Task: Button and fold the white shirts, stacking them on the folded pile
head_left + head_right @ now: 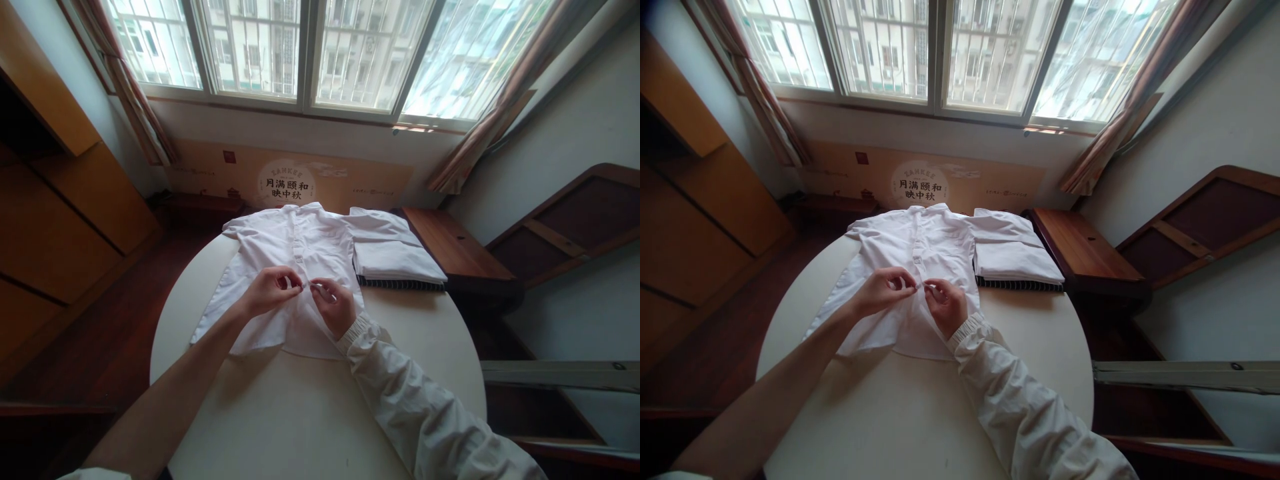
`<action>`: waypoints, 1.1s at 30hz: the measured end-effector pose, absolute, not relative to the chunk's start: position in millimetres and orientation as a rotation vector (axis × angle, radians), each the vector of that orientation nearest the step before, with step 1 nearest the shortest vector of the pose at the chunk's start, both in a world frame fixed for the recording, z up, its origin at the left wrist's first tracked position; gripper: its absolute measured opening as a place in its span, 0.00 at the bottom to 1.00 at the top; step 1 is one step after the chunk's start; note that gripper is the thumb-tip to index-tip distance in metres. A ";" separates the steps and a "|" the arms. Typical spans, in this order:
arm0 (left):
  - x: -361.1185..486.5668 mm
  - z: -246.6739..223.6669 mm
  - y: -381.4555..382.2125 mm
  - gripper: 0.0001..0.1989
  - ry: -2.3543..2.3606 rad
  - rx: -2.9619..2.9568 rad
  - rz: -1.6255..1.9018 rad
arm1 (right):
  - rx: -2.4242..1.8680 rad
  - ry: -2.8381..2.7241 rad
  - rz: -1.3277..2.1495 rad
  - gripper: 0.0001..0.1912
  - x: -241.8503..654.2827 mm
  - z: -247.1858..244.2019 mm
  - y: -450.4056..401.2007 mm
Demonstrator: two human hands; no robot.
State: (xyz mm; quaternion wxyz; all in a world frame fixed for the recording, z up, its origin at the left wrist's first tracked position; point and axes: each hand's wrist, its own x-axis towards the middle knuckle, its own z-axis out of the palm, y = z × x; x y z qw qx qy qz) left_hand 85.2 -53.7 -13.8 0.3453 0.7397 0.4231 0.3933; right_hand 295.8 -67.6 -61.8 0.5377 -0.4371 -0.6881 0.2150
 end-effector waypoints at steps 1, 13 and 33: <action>85.9 -13.9 -53.9 0.05 1.102 1.923 1.028 | -1.025 -1.663 0.510 0.08 296.1 -62.0 -68.3; 94.1 -23.2 -54.1 0.06 1.179 1.838 1.085 | -1.033 -1.912 0.390 0.13 295.7 -46.5 -76.3; 99.1 -30.1 -52.0 0.13 1.034 1.656 0.985 | -1.076 -1.717 0.634 0.09 293.3 -57.4 -66.8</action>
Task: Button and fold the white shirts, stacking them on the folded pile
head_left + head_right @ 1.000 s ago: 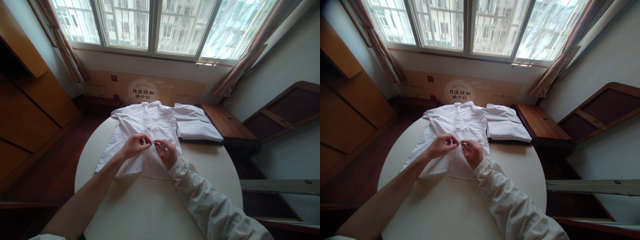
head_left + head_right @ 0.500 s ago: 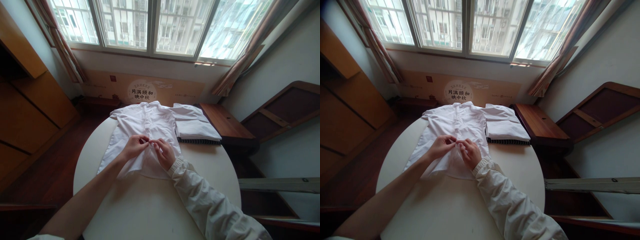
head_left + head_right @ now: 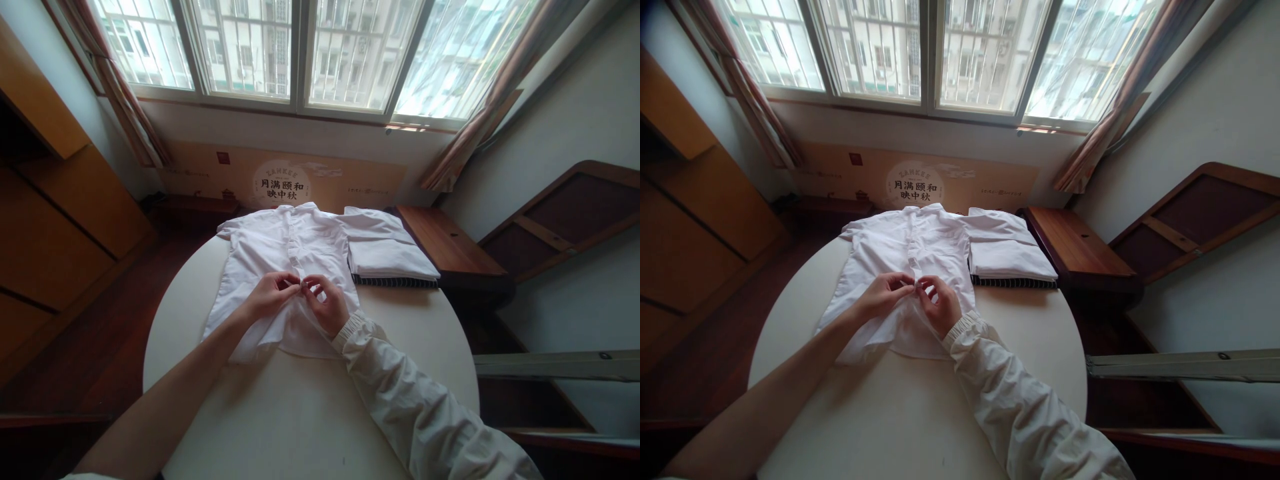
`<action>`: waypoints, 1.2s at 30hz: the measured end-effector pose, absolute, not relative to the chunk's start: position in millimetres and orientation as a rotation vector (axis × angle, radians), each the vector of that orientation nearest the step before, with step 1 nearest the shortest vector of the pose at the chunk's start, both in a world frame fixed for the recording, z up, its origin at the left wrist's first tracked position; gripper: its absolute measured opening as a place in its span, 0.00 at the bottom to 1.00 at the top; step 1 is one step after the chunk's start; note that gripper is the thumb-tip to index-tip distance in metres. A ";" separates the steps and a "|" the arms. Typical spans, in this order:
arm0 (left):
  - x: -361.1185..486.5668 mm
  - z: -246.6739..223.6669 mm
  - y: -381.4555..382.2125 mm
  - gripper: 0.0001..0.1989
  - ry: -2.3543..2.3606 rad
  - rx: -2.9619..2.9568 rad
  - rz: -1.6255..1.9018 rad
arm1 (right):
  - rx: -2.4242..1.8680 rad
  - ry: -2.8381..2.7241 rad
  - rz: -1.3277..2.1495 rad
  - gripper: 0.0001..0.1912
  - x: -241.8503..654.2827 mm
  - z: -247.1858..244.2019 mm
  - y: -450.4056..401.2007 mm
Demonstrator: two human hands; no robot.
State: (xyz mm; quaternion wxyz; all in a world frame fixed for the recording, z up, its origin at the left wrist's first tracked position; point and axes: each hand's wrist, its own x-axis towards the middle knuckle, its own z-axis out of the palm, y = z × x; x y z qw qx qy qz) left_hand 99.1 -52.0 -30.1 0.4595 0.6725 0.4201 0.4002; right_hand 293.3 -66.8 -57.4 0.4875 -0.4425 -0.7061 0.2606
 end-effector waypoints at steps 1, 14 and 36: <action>99.0 -29.7 -52.6 0.14 1.031 1.665 0.979 | -1.082 -1.714 0.640 0.09 293.3 -57.0 -66.8; 99.5 -35.2 -49.5 0.16 1.080 1.593 1.048 | -1.198 -1.678 0.536 0.11 295.4 -59.7 -67.2; 100.8 -36.8 -49.5 0.20 1.060 1.493 1.026 | -1.182 -2.056 0.007 0.11 298.3 -57.1 -68.9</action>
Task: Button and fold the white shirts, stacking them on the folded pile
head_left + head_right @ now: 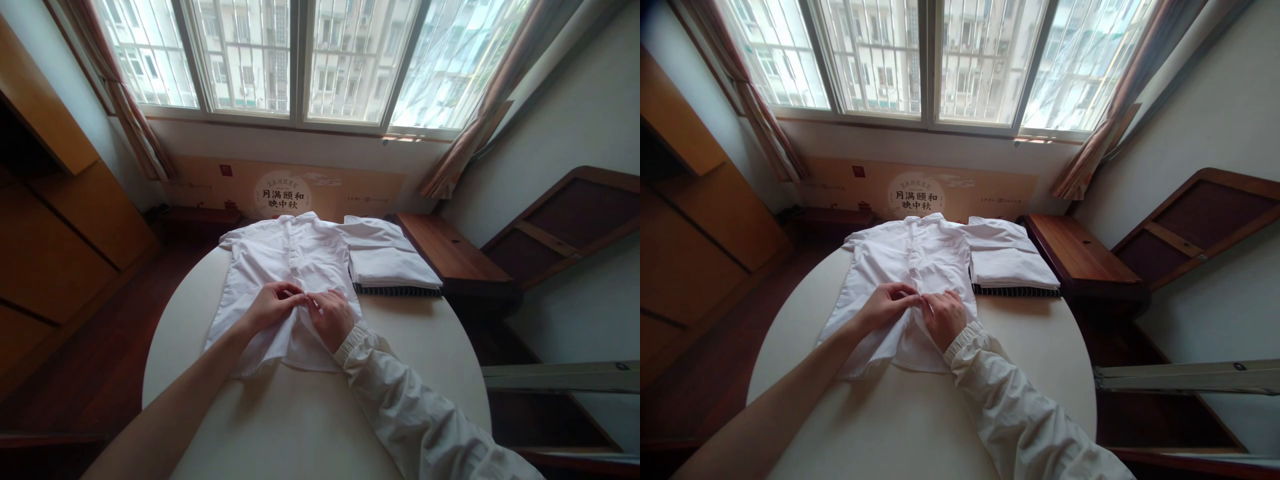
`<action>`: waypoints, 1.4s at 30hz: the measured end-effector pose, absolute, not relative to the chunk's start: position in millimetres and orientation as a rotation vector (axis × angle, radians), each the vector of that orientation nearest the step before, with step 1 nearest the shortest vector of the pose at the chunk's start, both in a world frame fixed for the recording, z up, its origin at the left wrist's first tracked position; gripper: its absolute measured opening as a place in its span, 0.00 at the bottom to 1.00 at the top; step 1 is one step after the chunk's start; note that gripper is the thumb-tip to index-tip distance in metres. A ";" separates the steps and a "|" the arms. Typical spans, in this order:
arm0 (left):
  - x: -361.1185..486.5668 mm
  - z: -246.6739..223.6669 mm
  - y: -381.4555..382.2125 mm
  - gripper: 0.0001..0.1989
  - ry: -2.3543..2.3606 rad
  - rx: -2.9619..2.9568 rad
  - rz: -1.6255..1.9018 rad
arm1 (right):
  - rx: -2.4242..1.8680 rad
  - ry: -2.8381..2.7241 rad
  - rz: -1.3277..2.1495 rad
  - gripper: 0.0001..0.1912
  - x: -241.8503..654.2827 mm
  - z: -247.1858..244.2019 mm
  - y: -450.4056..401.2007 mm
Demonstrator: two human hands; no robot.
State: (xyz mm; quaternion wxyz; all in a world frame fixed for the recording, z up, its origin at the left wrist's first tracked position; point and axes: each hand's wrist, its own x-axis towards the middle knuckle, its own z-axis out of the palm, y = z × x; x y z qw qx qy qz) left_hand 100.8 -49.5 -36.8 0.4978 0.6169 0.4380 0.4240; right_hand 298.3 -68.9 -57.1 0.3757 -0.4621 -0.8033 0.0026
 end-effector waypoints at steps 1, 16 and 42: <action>100.5 -37.8 -49.0 0.20 1.060 1.476 1.023 | -1.179 -2.074 -0.025 0.11 298.5 -56.2 -68.9; 102.5 -38.5 -49.6 0.18 1.065 1.493 1.016 | -1.135 -2.077 0.031 0.10 297.8 -61.5 -65.0; 107.2 -34.9 -61.0 0.10 1.309 1.990 1.026 | -1.228 -2.082 0.065 0.09 294.6 -48.7 -72.8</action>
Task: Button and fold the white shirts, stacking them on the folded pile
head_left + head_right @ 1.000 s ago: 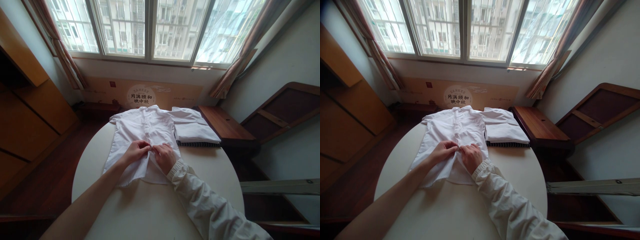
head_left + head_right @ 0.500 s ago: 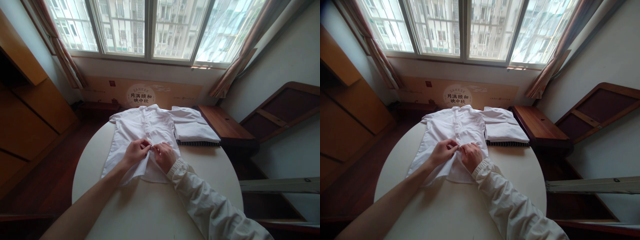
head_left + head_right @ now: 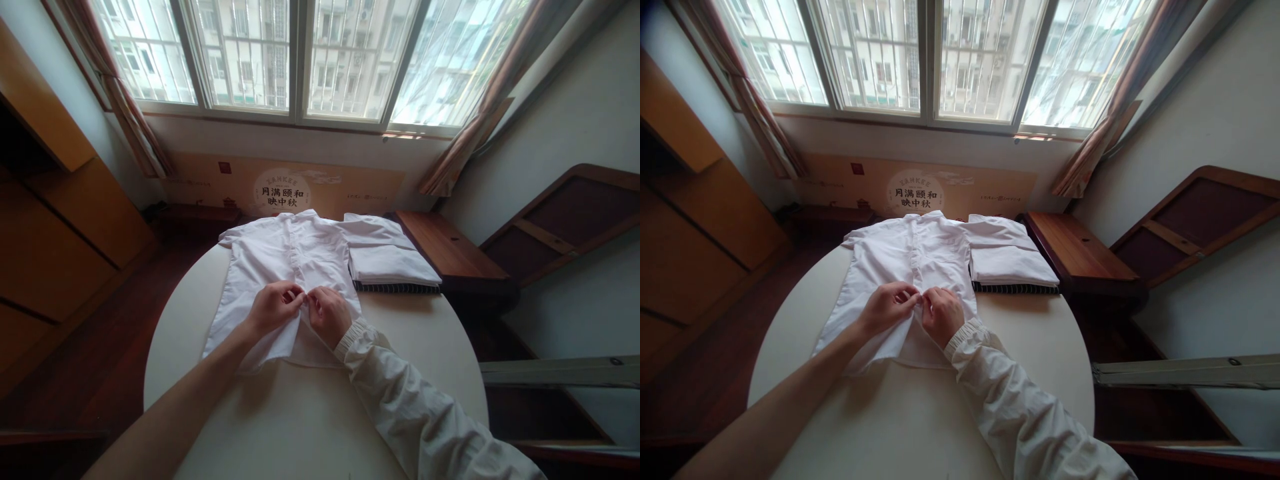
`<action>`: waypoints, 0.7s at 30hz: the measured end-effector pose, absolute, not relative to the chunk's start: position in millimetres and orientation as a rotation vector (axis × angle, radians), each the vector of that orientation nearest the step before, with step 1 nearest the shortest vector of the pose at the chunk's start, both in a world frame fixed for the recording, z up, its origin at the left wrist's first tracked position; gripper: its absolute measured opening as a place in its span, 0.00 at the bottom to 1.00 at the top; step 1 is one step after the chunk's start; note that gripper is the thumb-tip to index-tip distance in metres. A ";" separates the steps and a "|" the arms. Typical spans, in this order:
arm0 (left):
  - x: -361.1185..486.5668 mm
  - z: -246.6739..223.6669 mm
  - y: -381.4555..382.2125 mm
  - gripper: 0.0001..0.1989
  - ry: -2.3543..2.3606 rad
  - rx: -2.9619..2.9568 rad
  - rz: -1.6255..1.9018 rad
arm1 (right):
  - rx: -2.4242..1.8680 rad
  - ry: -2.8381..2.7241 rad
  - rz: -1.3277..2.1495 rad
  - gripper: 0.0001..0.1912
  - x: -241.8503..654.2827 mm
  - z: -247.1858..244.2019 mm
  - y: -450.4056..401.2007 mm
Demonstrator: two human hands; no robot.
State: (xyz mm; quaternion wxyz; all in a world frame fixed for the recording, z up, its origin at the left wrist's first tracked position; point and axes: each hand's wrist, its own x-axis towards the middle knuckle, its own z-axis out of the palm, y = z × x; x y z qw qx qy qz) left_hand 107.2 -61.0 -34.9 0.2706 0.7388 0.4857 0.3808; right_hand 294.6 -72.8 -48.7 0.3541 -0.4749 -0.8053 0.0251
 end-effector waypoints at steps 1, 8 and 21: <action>107.3 -33.6 -61.9 0.10 1.339 2.037 1.022 | -1.223 -2.083 0.072 0.09 294.6 -49.1 -72.8; 104.2 -34.1 -57.5 0.12 1.232 1.914 0.934 | -1.208 -2.044 0.180 0.08 295.6 -55.4 -69.1; 96.3 -35.1 -46.1 0.21 0.976 1.378 0.861 | -1.211 -2.110 0.345 0.09 302.7 -56.1 -61.9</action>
